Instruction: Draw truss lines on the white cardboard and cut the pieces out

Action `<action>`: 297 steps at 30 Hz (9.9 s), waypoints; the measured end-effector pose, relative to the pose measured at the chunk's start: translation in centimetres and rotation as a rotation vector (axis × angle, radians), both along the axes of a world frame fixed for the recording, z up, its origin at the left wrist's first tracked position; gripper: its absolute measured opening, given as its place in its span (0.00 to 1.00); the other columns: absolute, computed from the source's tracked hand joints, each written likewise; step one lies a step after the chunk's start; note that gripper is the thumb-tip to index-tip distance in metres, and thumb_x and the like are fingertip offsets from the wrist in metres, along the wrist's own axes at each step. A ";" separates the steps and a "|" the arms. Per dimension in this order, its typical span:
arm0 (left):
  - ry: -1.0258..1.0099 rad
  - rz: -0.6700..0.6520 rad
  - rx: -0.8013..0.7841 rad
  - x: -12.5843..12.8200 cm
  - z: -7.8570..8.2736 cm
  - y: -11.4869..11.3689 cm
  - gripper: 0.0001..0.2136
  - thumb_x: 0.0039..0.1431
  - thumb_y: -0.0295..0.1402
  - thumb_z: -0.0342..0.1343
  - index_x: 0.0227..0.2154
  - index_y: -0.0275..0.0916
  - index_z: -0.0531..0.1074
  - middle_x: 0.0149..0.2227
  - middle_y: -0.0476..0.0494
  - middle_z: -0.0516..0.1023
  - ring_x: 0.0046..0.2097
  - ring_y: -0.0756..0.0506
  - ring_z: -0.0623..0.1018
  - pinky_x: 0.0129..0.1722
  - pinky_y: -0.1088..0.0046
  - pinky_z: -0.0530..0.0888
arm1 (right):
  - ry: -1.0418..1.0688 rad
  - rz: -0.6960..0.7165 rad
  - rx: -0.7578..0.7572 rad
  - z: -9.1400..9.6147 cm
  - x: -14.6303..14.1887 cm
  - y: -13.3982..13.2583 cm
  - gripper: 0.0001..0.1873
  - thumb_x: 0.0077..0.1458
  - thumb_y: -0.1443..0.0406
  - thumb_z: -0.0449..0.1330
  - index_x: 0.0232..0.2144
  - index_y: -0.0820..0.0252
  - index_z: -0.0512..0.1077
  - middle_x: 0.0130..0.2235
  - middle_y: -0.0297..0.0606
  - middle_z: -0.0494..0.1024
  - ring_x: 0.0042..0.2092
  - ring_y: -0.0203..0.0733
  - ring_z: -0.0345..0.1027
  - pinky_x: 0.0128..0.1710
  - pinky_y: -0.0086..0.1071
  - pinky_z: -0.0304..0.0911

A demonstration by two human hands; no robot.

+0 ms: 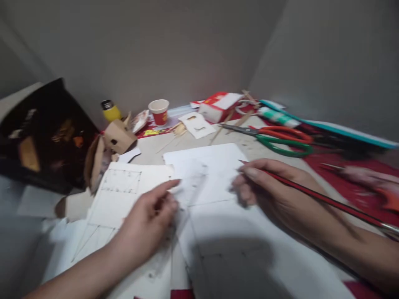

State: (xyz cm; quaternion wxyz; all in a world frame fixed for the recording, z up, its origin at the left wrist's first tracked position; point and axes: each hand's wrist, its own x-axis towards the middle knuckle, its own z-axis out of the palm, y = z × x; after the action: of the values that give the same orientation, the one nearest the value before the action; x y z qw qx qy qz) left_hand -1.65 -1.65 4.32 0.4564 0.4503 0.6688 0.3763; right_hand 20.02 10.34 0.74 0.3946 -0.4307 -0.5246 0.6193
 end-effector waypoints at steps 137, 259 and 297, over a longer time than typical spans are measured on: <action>1.031 -0.742 0.420 -3.0 -4.2 4.6 0.23 0.72 0.35 0.41 0.67 0.38 0.58 0.69 0.39 0.60 0.71 0.38 0.54 0.68 0.47 0.54 | -0.040 0.278 0.112 -0.9 1.0 -0.1 0.16 0.63 0.56 0.58 0.47 0.60 0.74 0.37 0.41 0.79 0.30 0.36 0.70 0.27 0.29 0.66; 0.592 -0.557 0.065 -5.5 -0.8 4.6 0.18 0.63 0.45 0.57 0.54 0.54 0.76 0.51 0.49 0.82 0.52 0.41 0.79 0.50 0.67 0.76 | -0.094 0.306 0.065 -0.5 0.7 0.0 0.18 0.65 0.55 0.54 0.38 0.62 0.77 0.36 0.41 0.75 0.33 0.36 0.67 0.25 0.26 0.65; 0.653 -0.581 0.083 -5.8 -0.9 4.8 0.17 0.64 0.44 0.56 0.54 0.56 0.76 0.49 0.50 0.83 0.49 0.43 0.81 0.47 0.70 0.76 | -0.232 0.554 0.535 -1.2 1.0 -0.7 0.06 0.55 0.74 0.58 0.33 0.66 0.75 0.27 0.30 0.73 0.26 0.28 0.60 0.26 0.22 0.57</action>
State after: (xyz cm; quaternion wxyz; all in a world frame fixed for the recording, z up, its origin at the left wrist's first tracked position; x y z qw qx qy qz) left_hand -7.45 3.12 3.38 0.2891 0.7331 0.6079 0.0969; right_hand 21.04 9.69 -0.47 0.2492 -0.2218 -0.8048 0.4910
